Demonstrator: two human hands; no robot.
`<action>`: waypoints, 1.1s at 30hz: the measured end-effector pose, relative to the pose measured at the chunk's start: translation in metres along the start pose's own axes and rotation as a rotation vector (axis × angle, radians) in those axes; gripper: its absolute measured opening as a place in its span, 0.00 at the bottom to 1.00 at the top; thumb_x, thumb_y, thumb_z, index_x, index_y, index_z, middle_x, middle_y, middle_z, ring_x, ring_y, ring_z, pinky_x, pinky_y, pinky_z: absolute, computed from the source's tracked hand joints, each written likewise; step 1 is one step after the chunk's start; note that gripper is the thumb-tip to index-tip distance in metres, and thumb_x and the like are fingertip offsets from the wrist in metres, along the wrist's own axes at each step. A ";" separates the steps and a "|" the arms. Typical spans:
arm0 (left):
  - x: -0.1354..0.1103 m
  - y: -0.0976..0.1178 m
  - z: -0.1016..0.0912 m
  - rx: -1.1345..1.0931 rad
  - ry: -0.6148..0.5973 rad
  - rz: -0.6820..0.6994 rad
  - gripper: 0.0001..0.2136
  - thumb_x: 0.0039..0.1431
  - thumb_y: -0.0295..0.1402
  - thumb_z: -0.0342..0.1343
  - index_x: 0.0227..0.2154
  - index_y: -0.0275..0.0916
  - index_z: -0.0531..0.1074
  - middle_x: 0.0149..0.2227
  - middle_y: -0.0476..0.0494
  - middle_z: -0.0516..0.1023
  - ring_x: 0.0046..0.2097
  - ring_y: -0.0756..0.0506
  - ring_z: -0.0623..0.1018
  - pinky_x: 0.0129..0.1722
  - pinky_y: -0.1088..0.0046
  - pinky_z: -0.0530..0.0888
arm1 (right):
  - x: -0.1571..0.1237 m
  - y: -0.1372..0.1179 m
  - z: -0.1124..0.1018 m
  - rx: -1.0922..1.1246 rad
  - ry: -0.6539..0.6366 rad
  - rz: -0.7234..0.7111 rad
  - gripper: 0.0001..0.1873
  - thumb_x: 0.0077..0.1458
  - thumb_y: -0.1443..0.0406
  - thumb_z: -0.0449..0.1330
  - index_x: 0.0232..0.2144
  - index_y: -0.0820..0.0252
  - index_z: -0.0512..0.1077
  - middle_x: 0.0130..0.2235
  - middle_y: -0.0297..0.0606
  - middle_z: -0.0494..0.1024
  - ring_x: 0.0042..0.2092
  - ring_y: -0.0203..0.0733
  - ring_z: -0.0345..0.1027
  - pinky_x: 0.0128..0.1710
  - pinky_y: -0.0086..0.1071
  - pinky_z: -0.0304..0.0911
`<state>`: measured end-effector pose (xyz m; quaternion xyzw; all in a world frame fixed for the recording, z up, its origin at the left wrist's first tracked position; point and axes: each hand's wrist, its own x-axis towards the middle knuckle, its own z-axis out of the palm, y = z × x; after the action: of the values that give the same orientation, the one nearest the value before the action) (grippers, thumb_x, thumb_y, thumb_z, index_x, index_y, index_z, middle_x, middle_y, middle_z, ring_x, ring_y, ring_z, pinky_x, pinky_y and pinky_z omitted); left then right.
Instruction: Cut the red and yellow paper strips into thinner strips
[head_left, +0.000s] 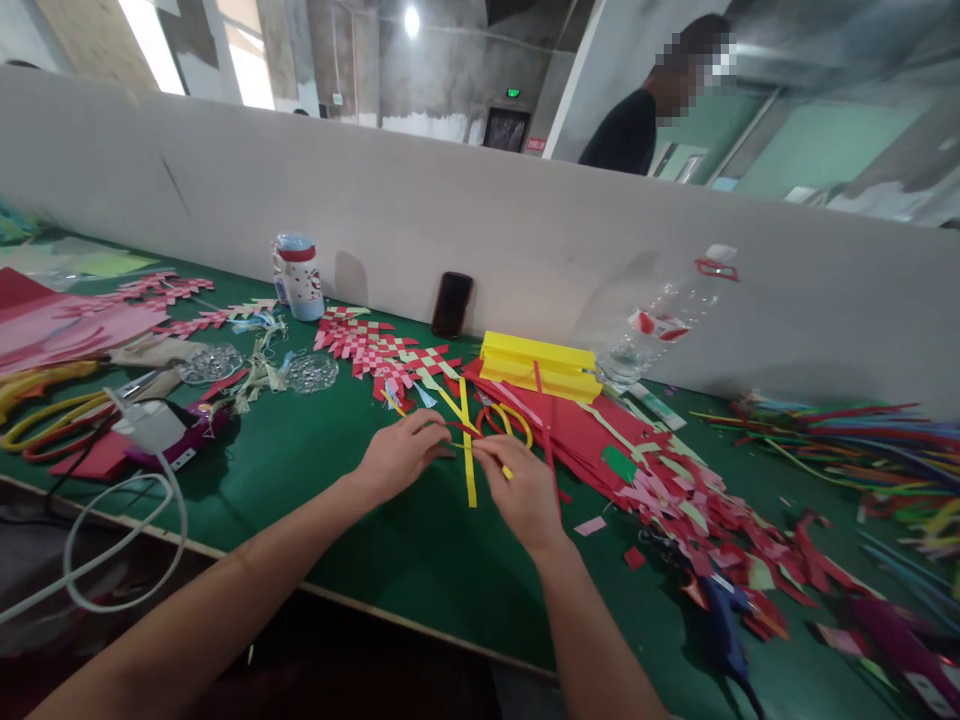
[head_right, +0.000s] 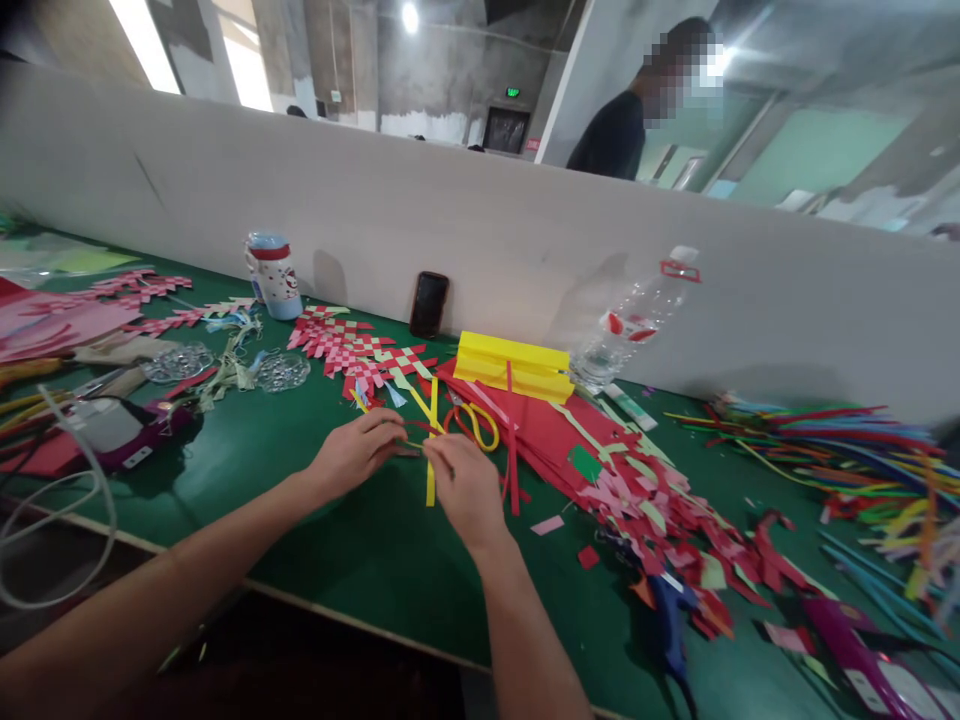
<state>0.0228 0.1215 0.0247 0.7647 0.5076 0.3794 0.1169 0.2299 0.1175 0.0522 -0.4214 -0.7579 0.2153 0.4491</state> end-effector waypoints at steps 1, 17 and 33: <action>0.002 -0.003 -0.003 -0.013 0.026 -0.031 0.11 0.58 0.30 0.57 0.43 0.46 0.72 0.52 0.45 0.71 0.50 0.43 0.74 0.49 0.64 0.72 | 0.001 0.003 -0.006 0.005 0.059 0.048 0.11 0.58 0.57 0.58 0.35 0.55 0.77 0.36 0.38 0.80 0.40 0.43 0.74 0.43 0.37 0.68; -0.009 0.031 -0.002 -0.900 -0.025 -0.545 0.16 0.59 0.47 0.54 0.32 0.36 0.69 0.29 0.44 0.77 0.31 0.48 0.77 0.30 0.73 0.74 | -0.023 -0.015 0.025 0.124 0.011 0.358 0.22 0.61 0.48 0.50 0.37 0.59 0.73 0.28 0.37 0.78 0.27 0.39 0.73 0.28 0.31 0.69; -0.002 -0.018 -0.013 -1.232 0.024 -0.805 0.13 0.53 0.31 0.63 0.38 0.37 0.65 0.36 0.41 0.81 0.29 0.49 0.81 0.26 0.78 0.76 | 0.075 0.085 0.011 -0.663 -0.254 0.326 0.17 0.48 0.67 0.63 0.43 0.61 0.71 0.45 0.50 0.77 0.47 0.52 0.72 0.46 0.41 0.63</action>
<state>0.0011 0.1256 0.0222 0.3106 0.4448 0.5321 0.6500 0.2397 0.2275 0.0245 -0.6287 -0.7589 0.0778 0.1509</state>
